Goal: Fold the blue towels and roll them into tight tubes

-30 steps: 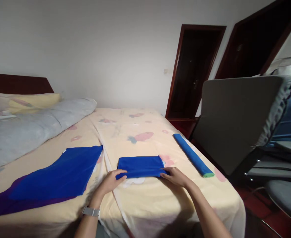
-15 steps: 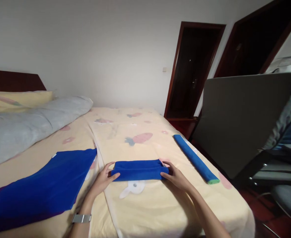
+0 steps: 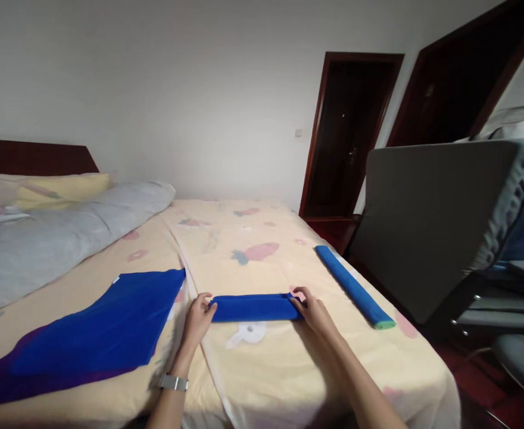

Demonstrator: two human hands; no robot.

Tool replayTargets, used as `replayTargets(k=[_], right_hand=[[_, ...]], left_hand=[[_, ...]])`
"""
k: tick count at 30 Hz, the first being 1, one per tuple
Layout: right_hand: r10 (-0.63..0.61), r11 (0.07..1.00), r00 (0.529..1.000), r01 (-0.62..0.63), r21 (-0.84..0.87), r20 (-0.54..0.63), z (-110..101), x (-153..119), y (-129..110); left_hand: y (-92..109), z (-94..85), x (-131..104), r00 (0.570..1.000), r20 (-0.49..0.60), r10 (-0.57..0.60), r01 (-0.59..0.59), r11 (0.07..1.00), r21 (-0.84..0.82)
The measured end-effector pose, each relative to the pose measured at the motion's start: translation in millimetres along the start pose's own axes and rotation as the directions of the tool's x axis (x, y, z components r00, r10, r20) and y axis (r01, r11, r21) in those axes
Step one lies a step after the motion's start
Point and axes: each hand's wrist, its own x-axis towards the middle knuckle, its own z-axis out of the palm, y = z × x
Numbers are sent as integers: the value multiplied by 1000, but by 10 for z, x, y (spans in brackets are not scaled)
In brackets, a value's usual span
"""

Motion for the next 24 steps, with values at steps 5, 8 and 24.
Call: replayTargets(k=[5,8,24], right_hand=[[-75,948,996,57,-312,-47,-7,-119,-36],[-291,858,944,186,-478,-154,45,-178,-165],[-362,924,906,380,-47,218,-54,-81,-106]], left_hand=[[207,-82,-248,990,-9,143,-136,956,261],[342,-99,-357,919,36,392,-352,778,520],[134,-289,-18,837,494,236,-279,960,13]])
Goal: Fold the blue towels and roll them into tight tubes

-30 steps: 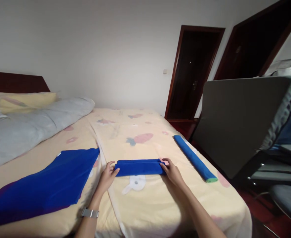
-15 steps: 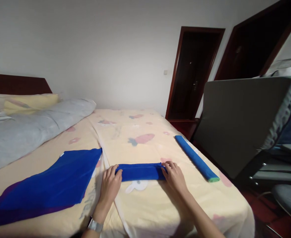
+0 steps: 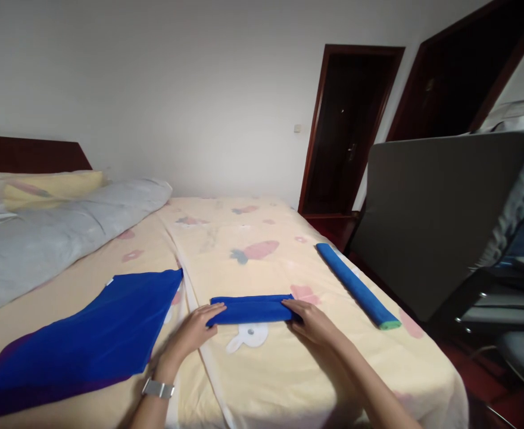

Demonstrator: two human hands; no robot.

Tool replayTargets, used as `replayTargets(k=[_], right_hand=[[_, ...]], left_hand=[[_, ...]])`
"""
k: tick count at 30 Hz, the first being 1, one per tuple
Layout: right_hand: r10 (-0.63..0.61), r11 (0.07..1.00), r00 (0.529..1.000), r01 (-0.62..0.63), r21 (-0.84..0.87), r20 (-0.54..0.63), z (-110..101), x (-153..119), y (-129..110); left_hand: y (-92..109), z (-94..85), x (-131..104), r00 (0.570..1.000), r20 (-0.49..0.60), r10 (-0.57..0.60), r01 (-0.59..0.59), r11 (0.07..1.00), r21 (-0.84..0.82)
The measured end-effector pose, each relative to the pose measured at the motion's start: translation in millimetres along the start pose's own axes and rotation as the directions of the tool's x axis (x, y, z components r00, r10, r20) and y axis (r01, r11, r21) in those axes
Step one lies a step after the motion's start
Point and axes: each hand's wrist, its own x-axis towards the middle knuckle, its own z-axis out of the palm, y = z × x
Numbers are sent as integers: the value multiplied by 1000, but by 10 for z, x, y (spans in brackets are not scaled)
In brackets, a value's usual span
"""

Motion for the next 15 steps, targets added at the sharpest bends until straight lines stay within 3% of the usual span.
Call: replayTargets(k=[4,9,12,15], right_hand=[[171,962,983,-181,206,65,-136,83,156],[279,892,959,-241,383,-46,-44,393,337],[394,888,913,-348,302,-107,92,516,405],[381,921,888,-389,20,-259,173,568,361]], left_hand=[[-112,-72,96,993,13,-114,114,970,-214],[-270,4,417,952,-210,-223,180,962,-205],[-352,107,555,915,-313,-254,219,965,-143],[-307,162,584,905,-386,-178,211,976,44]])
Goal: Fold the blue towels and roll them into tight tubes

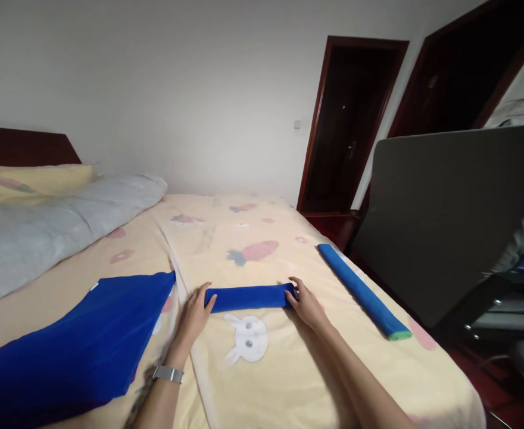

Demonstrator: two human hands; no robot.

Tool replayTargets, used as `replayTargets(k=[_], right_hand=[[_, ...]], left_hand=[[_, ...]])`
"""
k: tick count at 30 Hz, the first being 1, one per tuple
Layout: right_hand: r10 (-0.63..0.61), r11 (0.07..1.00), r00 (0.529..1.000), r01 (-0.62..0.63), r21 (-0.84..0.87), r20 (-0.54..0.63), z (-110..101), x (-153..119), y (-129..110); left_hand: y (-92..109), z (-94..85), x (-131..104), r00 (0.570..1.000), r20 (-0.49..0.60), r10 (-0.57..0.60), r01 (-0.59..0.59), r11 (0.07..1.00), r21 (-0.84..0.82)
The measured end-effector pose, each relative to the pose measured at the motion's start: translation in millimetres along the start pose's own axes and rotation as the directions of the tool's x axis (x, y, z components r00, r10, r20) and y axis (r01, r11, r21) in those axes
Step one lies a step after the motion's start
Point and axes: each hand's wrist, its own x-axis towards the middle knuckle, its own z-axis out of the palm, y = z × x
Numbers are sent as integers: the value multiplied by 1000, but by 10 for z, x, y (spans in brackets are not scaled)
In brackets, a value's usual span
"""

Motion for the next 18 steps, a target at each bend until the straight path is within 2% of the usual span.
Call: replayTargets(k=[2,3,5,7,9,13,18], right_hand=[[-122,980,989,106,-169,-86,13,-21,-88],[-206,959,975,184,-217,-86,14,-35,-140],[-362,908,932,350,-230,-11,25,-66,-239],[-446,868,891,454,-200,89,54,-89,-307],[-435,869,890,455,-194,136,92,-92,-327],[-352,904,928,371,-213,123,93,-39,-261],[-325,928,939,340,-153,116,-195,-47,-136]], left_hand=[[101,-24,-32,994,-36,103,-95,980,173],[160,-43,-49,986,-20,163,-154,961,230],[262,-72,-82,960,86,266,-280,926,253],[305,-69,-105,929,196,315,-356,904,238],[271,-39,-115,925,232,302,-356,903,242],[107,-13,-87,944,187,271,-311,921,235],[102,-170,-28,939,189,288,-317,938,143]])
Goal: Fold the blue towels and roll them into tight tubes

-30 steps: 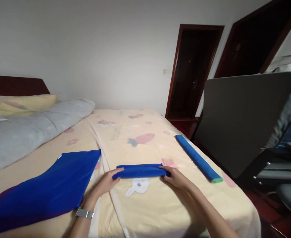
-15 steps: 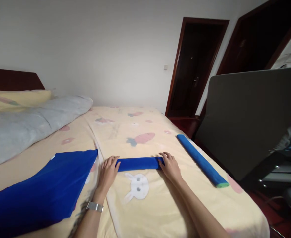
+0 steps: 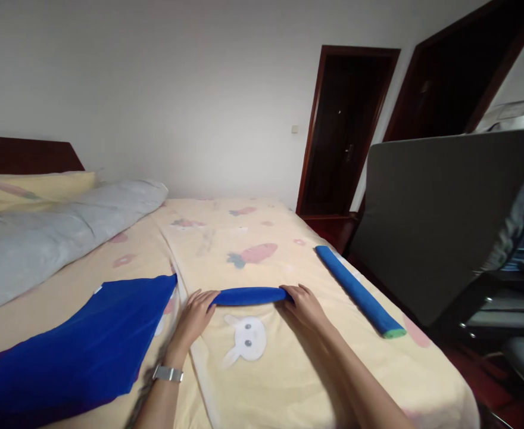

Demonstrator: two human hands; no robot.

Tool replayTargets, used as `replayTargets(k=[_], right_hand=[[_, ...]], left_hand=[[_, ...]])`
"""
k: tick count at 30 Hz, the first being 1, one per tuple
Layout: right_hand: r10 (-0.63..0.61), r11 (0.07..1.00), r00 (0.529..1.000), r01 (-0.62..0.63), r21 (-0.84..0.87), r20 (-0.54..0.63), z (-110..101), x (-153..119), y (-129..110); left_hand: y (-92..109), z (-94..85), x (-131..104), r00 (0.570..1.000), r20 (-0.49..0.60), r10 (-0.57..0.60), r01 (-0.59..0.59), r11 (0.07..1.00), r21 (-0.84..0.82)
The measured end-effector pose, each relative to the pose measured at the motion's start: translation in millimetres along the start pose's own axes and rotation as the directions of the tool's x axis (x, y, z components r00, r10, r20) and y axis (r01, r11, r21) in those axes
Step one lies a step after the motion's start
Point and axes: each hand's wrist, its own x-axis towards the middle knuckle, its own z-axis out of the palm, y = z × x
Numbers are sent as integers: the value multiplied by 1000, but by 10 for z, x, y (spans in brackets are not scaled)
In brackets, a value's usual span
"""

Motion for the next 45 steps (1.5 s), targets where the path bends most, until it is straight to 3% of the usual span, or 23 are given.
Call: replayTargets(k=[4,9,15,19,22,25,29,32,35,38,42,45], right_hand=[[72,981,996,-81,174,57,-368,-253,61],[17,964,993,-46,261,114,-743,-628,-4],[-7,942,986,-50,332,168,-1009,-902,-197],[16,907,995,-57,417,100,-1105,-993,-221],[104,900,995,-96,426,5,-1231,-878,-65],[230,936,962,-177,305,-147,-1517,-525,219],[260,963,901,-269,24,-348,-2057,34,588],[200,926,855,-325,-192,-479,-2288,214,768],[60,845,852,-321,-427,-521,-2160,90,927],[3,766,909,-270,-583,-417,-1741,-259,1147],[27,731,981,-152,-666,-194,-1211,-805,1464],[-6,728,978,-139,-671,-210,-1081,-1105,1571]], left_hand=[[98,-162,-9,996,80,-28,38,992,-122],[248,-193,-103,984,178,-12,33,993,-117],[421,-227,-233,968,243,-57,74,995,-62],[606,-261,-215,952,303,-35,47,998,-33],[688,-163,-166,986,164,-40,42,999,-5],[636,-35,-153,997,55,-52,49,998,49],[439,-6,-193,977,169,-127,100,982,159],[329,-67,-201,958,214,-188,133,959,249],[290,-113,-183,948,230,-220,146,943,300],[277,-118,-173,943,248,-222,142,942,305],[275,-110,-191,941,256,-220,148,950,274],[318,-137,-213,939,252,-235,171,953,250]])
